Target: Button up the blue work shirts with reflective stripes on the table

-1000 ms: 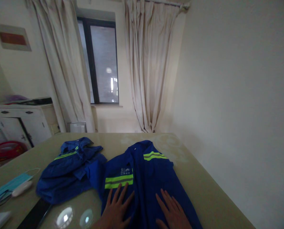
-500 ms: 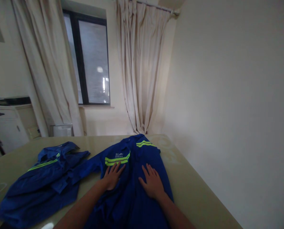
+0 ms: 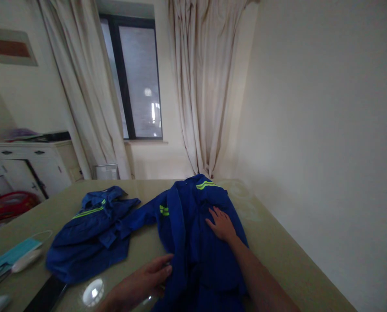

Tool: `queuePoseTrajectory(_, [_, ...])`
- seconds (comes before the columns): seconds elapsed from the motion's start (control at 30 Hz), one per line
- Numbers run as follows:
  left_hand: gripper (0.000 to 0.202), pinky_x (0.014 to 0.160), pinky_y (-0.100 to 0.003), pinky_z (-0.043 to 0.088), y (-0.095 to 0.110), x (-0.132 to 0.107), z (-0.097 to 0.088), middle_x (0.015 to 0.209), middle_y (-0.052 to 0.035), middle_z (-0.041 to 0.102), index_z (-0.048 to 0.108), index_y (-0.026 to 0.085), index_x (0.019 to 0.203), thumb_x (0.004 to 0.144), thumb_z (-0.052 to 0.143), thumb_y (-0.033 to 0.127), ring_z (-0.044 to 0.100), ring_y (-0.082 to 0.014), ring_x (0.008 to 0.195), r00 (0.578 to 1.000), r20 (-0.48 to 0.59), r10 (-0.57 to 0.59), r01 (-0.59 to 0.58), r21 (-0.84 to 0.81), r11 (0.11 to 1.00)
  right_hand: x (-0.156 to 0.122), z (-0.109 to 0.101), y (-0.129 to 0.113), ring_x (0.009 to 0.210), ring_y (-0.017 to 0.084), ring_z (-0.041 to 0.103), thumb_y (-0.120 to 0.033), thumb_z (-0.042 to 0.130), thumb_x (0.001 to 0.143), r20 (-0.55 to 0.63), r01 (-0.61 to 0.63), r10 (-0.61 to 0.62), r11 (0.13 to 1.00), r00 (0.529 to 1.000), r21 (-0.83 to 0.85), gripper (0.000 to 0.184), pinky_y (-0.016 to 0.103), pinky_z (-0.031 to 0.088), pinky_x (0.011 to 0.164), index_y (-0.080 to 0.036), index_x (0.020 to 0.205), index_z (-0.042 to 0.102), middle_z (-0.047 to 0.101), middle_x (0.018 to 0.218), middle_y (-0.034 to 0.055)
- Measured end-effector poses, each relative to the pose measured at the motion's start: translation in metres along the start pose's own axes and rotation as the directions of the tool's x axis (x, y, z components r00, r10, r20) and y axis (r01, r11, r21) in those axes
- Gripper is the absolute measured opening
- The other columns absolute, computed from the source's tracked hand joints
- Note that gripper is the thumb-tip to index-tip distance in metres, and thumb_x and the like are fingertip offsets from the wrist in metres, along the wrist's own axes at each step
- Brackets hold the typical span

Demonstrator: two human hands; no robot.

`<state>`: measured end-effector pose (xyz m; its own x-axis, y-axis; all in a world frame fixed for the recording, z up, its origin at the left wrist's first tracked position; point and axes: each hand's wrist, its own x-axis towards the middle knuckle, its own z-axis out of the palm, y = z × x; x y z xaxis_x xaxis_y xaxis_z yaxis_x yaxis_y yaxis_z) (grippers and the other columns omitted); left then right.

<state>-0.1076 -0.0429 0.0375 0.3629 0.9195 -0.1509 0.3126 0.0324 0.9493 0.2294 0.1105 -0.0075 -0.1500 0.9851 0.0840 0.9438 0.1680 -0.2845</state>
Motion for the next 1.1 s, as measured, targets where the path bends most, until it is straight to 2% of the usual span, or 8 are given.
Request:
queuePoseTrajectory(0.13, [0.074, 0.113, -0.046, 0.045, 0.013, 0.014, 0.048, 0.148, -0.0107, 0.057, 0.040, 0.028, 0.154, 0.087, 0.059, 0.055, 0.057, -0.0278, 0.134, 0.977, 0.106, 0.186, -0.124, -0.427, 0.896, -0.001, 0.000, 0.001, 0.152, 0.025, 0.027, -0.058, 0.033, 0.102, -0.013, 0.007, -0.007, 1.000, 1.000, 0.009, 0.066, 0.040, 0.015, 0.122, -0.020, 0.156, 0.038, 0.031, 0.165, 0.0112])
queuePoseTrajectory(0.2, [0.073, 0.119, -0.047, 0.039, 0.013, 0.029, 0.066, 0.155, -0.0099, 0.050, 0.035, 0.029, 0.157, 0.090, 0.055, 0.051, 0.049, -0.0267, 0.141, 0.961, 0.076, 0.266, -0.235, -0.288, 0.928, -0.002, 0.001, 0.002, 0.151, 0.025, 0.029, -0.055, 0.034, 0.102, -0.021, 0.009, -0.008, 1.000, 1.000, 0.012, 0.065, 0.039, 0.016, 0.122, -0.019, 0.156, 0.040, 0.033, 0.164, 0.0114])
queuePoseTrajectory(0.3, [0.059, 0.125, -0.051, 0.027, 0.000, 0.052, 0.078, 0.157, -0.0068, 0.048, 0.046, 0.029, 0.151, 0.095, 0.050, 0.046, 0.041, -0.0275, 0.146, 0.943, -0.076, 0.323, -0.293, 0.266, 0.918, -0.002, 0.000, 0.002, 0.150, 0.025, 0.032, -0.054, 0.035, 0.102, -0.037, 0.013, -0.013, 1.000, 0.999, 0.014, 0.063, 0.039, 0.018, 0.121, -0.018, 0.155, 0.042, 0.035, 0.163, 0.0115])
queuePoseTrajectory(0.4, [0.058, 0.126, -0.060, 0.018, -0.019, 0.069, 0.077, 0.158, -0.0052, 0.046, 0.048, 0.029, 0.150, 0.097, 0.048, 0.052, 0.034, -0.0320, 0.149, 0.927, -0.158, 0.341, -0.156, 0.664, 0.731, -0.003, 0.000, 0.002, 0.148, 0.026, 0.035, -0.053, 0.036, 0.102, -0.064, 0.018, -0.017, 1.000, 0.998, 0.016, 0.062, 0.039, 0.021, 0.120, -0.019, 0.152, 0.046, 0.039, 0.161, 0.0114])
queuePoseTrajectory(0.57, [0.063, 0.125, -0.059, 0.020, -0.032, 0.092, 0.070, 0.164, -0.0028, 0.037, 0.036, 0.033, 0.156, 0.100, 0.035, 0.061, 0.029, -0.0319, 0.152, 0.948, -0.096, 0.304, -0.092, 0.832, 0.548, -0.004, -0.004, -0.002, 0.134, 0.029, 0.047, -0.044, 0.035, 0.102, -0.162, -0.010, 0.013, 1.000, 0.987, 0.023, 0.051, 0.040, 0.032, 0.111, -0.016, 0.138, 0.058, 0.056, 0.145, 0.0149])
queuePoseTrajectory(0.87, [0.062, 0.124, -0.055, 0.022, -0.026, 0.146, 0.030, 0.163, -0.0054, 0.037, 0.037, 0.028, 0.156, 0.102, 0.029, 0.059, 0.029, -0.0302, 0.152, 0.953, -0.090, 0.291, -0.060, 0.882, 0.468, -0.023, -0.030, -0.033, 0.107, 0.024, 0.058, -0.033, 0.031, 0.104, -0.283, 0.086, -0.067, 0.995, 0.957, 0.055, 0.040, 0.035, 0.041, 0.098, -0.020, 0.107, 0.069, 0.067, 0.109, 0.0096])
queuePoseTrajectory(0.97, [0.061, 0.123, -0.055, 0.024, -0.033, 0.159, 0.022, 0.162, -0.0049, 0.041, 0.039, 0.030, 0.155, 0.102, 0.030, 0.058, 0.032, -0.0297, 0.151, 0.942, -0.104, 0.320, -0.061, 0.883, 0.466, -0.056, -0.017, -0.059, 0.114, 0.025, 0.060, -0.049, 0.049, 0.099, -0.199, 0.167, -0.131, 0.970, 0.971, 0.178, 0.039, 0.034, 0.044, 0.099, -0.024, 0.123, 0.067, 0.067, 0.122, 0.0081])
queuePoseTrajectory(1.1, [0.057, 0.124, -0.054, 0.023, -0.040, 0.163, 0.019, 0.161, -0.0040, 0.042, 0.041, 0.031, 0.154, 0.102, 0.032, 0.055, 0.032, -0.0279, 0.151, 0.930, -0.107, 0.353, -0.081, 0.875, 0.477, -0.096, 0.009, -0.082, 0.135, 0.037, 0.049, -0.056, 0.069, 0.083, -0.051, 0.089, -0.080, 0.971, 0.996, 0.223, 0.079, 0.048, 0.034, 0.116, -0.023, 0.151, 0.047, 0.054, 0.149, 0.0121])
